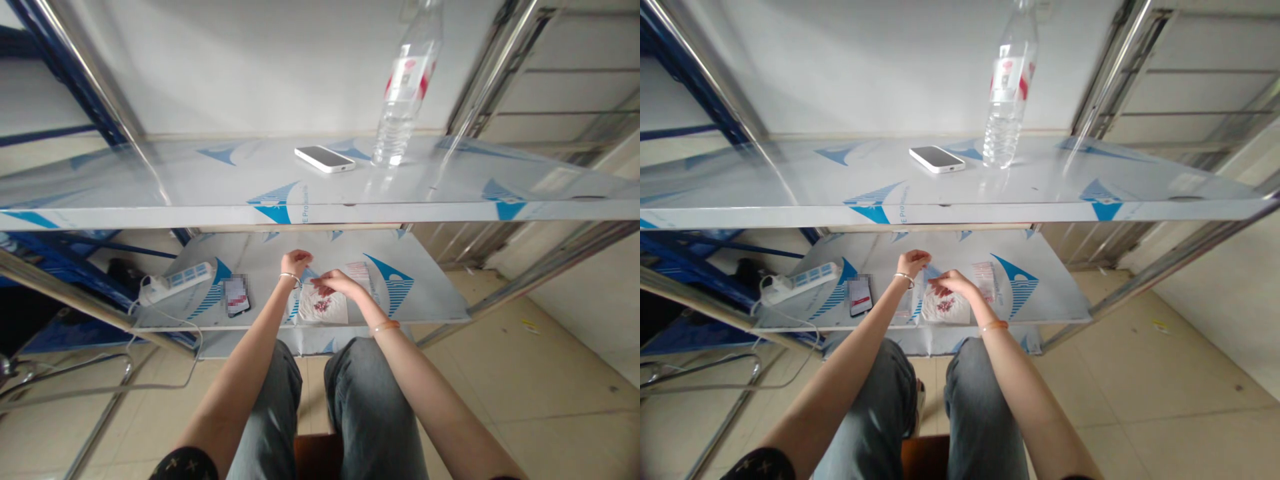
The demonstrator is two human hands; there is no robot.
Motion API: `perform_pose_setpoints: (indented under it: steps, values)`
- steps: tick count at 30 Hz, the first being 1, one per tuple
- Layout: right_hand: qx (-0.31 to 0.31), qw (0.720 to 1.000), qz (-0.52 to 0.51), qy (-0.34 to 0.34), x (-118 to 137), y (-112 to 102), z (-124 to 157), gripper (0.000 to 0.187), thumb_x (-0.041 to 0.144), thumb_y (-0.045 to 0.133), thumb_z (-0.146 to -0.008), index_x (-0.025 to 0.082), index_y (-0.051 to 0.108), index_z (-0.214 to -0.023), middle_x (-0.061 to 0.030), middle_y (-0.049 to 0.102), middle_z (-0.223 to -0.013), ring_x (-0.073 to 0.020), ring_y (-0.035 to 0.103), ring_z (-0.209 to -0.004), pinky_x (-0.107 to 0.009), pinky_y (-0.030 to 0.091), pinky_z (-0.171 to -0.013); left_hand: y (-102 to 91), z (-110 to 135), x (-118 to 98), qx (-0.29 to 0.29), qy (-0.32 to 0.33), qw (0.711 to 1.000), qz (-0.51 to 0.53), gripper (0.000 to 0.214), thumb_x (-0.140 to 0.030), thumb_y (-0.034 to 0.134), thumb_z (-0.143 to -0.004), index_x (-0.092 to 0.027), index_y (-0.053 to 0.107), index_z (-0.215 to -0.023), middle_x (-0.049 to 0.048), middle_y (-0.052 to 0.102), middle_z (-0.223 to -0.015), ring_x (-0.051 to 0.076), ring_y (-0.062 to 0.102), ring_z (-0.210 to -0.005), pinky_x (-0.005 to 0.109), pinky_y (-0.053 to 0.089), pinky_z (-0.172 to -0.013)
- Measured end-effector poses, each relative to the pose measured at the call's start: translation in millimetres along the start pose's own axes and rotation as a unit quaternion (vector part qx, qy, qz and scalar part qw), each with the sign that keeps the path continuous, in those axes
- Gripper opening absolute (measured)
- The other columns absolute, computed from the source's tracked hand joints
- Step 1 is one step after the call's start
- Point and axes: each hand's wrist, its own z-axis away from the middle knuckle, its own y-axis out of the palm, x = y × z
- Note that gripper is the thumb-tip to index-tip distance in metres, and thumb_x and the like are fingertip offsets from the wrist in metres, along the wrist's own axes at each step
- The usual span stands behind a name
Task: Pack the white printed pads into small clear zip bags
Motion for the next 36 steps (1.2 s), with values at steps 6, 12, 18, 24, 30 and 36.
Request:
perform_pose_setpoints:
  steps: [6, 12, 18, 24, 30, 36]
  values:
    - [-0.029, 0.996, 0.052, -0.065, -2, -2, -1, 0.040, 0.045, 0.076, -0.073, 0.013, 0.061, -0.055, 0.0043, 0.045, -0.035, -0.0063, 0.042, -0.035, -0.017, 0.036, -0.038, -8.5, -2, 1, -0.026, -0.018, 0.999, -0.006, 0.021, -0.030, 0.066, -0.076, -0.014, 0.072, -0.087, 0.0041, 0.071, -0.071, 0.009, 0.058, -0.049, 0.019, 0.043, -0.052]
    - [-0.011, 0.996, 0.071, -0.047, -7, -5, -3, 0.042, 0.048, 0.077, -0.070, 0.012, 0.060, -0.055, 0.0017, 0.051, -0.040, -0.0075, 0.048, -0.038, -0.017, 0.036, -0.040, -13.9, 3, 0, 0.062, -0.025, 0.997, -0.044, 0.029, -0.042, 0.072, -0.070, -0.014, 0.068, -0.063, 0.0060, 0.070, -0.065, 0.011, 0.057, -0.049, 0.021, 0.043, -0.051]
    - [0.032, 0.997, 0.073, -0.005, -18, -10, -5, 0.041, 0.047, 0.081, -0.065, 0.012, 0.062, -0.057, -0.0017, 0.059, -0.046, -0.0101, 0.054, -0.042, -0.019, 0.042, -0.045, -31.8, -1, 5, -0.051, -0.003, 0.999, -0.015, 0.032, -0.044, 0.068, -0.072, -0.014, 0.066, -0.064, 0.0046, 0.066, -0.057, 0.011, 0.057, -0.050, 0.019, 0.043, -0.052]
    - [-0.010, 0.995, 0.080, -0.059, -22, -12, -7, 0.037, 0.047, 0.080, -0.067, 0.011, 0.068, -0.064, -0.0020, 0.063, -0.052, -0.0096, 0.056, -0.045, -0.017, 0.041, -0.045, -34.9, 9, 4, 0.090, -0.039, 0.992, -0.081, 0.026, -0.042, 0.075, -0.066, -0.016, 0.070, -0.065, 0.0021, 0.066, -0.059, 0.013, 0.060, -0.056, 0.019, 0.040, -0.050]
    - [0.005, 0.997, 0.078, -0.029, -14, -11, -1, 0.029, 0.038, 0.082, -0.067, 0.012, 0.068, -0.067, -0.0028, 0.067, -0.057, -0.0095, 0.057, -0.047, -0.017, 0.042, -0.045, -33.3, 7, 6, 0.063, -0.027, 0.998, -0.009, 0.017, -0.031, 0.077, -0.061, -0.015, 0.070, -0.063, 0.0048, 0.069, -0.064, 0.015, 0.062, -0.063, 0.024, 0.049, -0.061]
    - [-0.080, 0.995, 0.010, -0.056, -9, -9, 3, 0.020, 0.031, 0.074, -0.075, 0.013, 0.067, -0.070, -0.0019, 0.067, -0.062, -0.0083, 0.056, -0.048, -0.017, 0.043, -0.047, -33.1, -1, 9, -0.061, -0.027, 0.995, -0.077, 0.027, -0.041, 0.074, -0.067, -0.015, 0.068, -0.065, 0.0044, 0.067, -0.064, 0.017, 0.064, -0.066, 0.023, 0.046, -0.061]
